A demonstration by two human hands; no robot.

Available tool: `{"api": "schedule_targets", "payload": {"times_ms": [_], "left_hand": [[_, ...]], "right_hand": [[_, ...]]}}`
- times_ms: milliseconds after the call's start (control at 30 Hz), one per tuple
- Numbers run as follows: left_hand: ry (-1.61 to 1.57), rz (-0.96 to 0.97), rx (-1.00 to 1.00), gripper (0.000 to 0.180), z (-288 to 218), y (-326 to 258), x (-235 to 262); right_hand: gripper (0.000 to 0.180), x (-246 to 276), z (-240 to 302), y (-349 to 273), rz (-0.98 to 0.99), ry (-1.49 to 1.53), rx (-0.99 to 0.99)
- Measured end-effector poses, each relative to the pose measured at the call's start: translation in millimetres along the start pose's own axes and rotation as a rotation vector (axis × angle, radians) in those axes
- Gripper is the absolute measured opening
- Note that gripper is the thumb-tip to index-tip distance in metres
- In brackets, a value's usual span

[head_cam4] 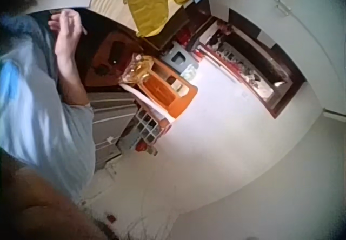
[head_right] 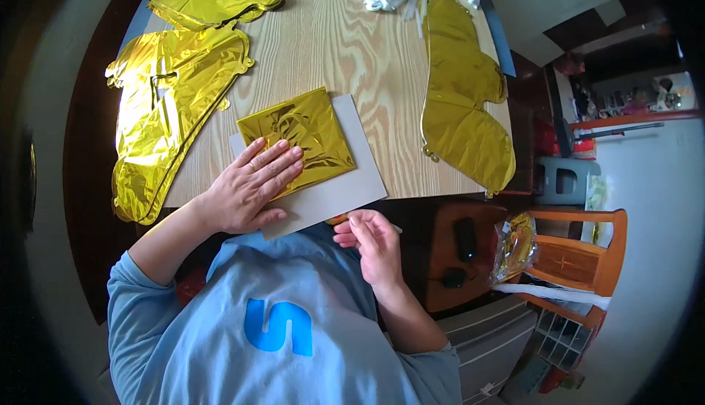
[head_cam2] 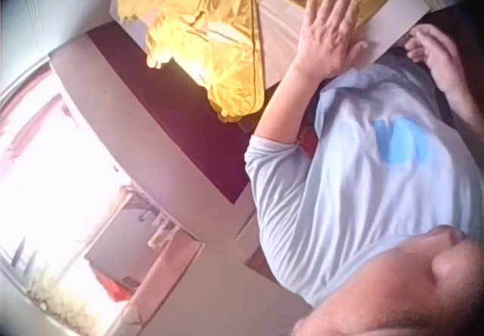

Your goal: Folding gold foil balloons into squares and placing them into clear plastic packaging with a white card insert.

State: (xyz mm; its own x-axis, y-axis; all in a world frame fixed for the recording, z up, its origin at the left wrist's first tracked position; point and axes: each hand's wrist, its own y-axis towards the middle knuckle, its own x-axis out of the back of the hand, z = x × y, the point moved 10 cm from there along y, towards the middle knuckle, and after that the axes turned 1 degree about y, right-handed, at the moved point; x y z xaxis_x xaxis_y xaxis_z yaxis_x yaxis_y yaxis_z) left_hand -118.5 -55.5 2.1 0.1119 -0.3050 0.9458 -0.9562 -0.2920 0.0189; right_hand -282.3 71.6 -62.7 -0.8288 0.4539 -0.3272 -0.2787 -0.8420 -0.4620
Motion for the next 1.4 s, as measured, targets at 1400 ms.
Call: {"api": "schedule_targets", "payload": {"times_ms": [1400], "left_hand": [[-0.451, -0.329, 0.375, 0.034, 103, 54, 79]], "right_hand": [[0.032, -47, 74, 94, 0.315, -0.402, -0.087]]}}
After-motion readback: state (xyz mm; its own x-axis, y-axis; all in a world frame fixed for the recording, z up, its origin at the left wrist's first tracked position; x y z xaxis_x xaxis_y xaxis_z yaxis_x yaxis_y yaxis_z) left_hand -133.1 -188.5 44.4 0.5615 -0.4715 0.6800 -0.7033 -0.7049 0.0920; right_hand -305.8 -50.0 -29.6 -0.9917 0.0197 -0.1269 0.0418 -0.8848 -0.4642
